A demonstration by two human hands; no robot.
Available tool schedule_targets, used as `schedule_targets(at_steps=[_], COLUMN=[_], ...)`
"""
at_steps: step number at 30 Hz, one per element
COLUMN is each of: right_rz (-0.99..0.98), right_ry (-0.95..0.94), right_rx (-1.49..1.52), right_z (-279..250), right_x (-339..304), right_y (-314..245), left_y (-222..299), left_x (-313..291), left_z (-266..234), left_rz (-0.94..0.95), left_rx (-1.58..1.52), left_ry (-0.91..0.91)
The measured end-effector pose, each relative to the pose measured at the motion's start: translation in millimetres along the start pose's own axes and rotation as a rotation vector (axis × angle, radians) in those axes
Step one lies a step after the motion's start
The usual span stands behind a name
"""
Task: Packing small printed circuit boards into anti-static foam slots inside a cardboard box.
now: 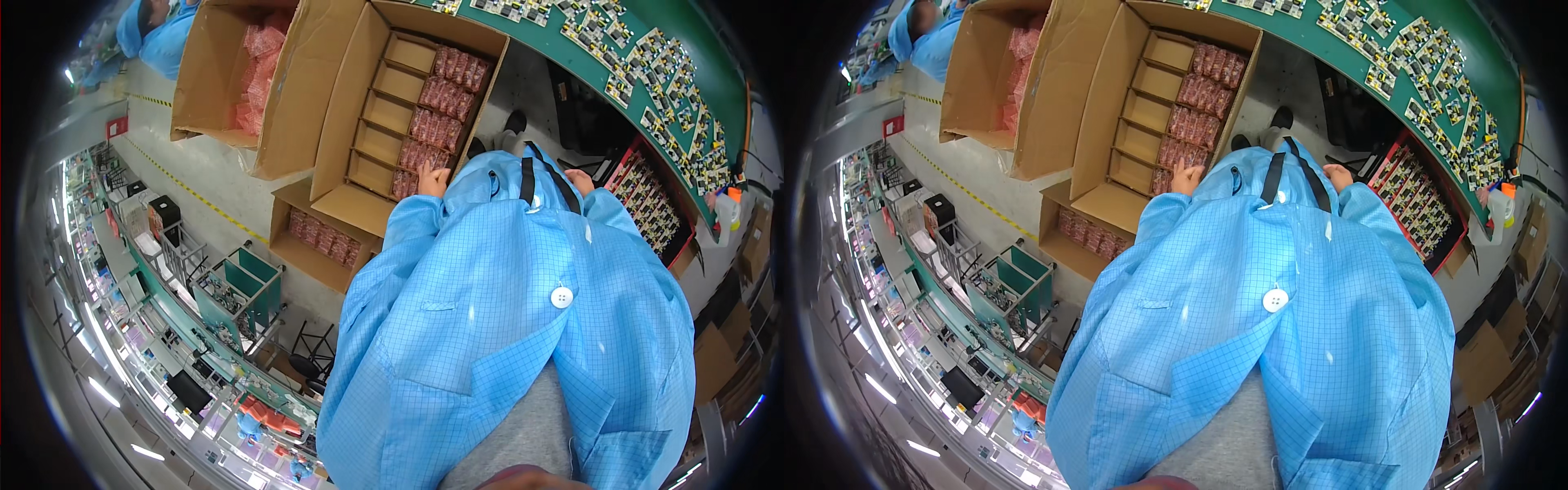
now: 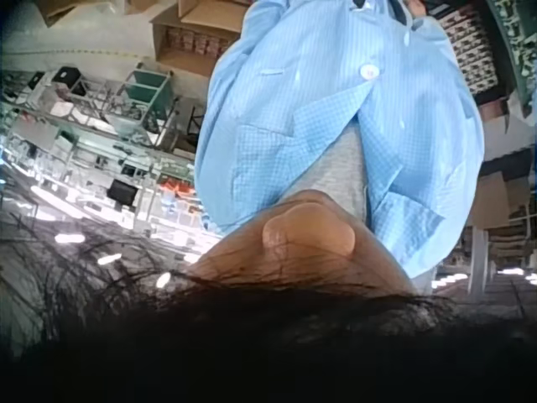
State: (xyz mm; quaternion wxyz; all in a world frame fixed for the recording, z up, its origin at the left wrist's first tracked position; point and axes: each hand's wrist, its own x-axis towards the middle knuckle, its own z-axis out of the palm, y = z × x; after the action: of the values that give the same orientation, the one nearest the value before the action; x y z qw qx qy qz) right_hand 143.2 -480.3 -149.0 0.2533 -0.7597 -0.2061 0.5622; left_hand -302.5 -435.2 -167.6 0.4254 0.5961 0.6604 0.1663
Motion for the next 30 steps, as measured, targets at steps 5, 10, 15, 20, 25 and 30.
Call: schedule_targets(at_steps=[5, 10, 15, 20, 25, 30], right_rz=[-0.007, 0.010, 0.077, 0.185, 0.136, 0.070], right_ry=[0.040, 0.033, 0.025, 0.045, -0.021, -0.347], right_rx=[0.016, -0.042, -0.019, -0.008, -0.026, 0.135], right_z=[-4.7, -21.3, -31.0, -40.8, -62.3, -121.7], right_x=[-6.0, 1.7, 11.9, 36.1, 57.7, 71.6], right_y=[-4.6, 27.0, 36.5, 10.1, -27.0, -86.0], left_y=[20.5, 55.7, 68.4, 71.9, 89.3, 136.9], left_x=[-2.1, 16.6, 33.5, 53.3, 89.7, 133.0], left_z=[-1.6, -3.7, 1.5, 14.0, 22.3, 2.7], left_rz=[0.066, -0.044, -0.117, -0.109, -0.158, -0.355], left_rx=[-0.010, -0.167, -0.261, -0.328, -0.434, -0.364], left_ry=[0.170, 0.197, 0.237, 0.302, 0.322, 0.114])
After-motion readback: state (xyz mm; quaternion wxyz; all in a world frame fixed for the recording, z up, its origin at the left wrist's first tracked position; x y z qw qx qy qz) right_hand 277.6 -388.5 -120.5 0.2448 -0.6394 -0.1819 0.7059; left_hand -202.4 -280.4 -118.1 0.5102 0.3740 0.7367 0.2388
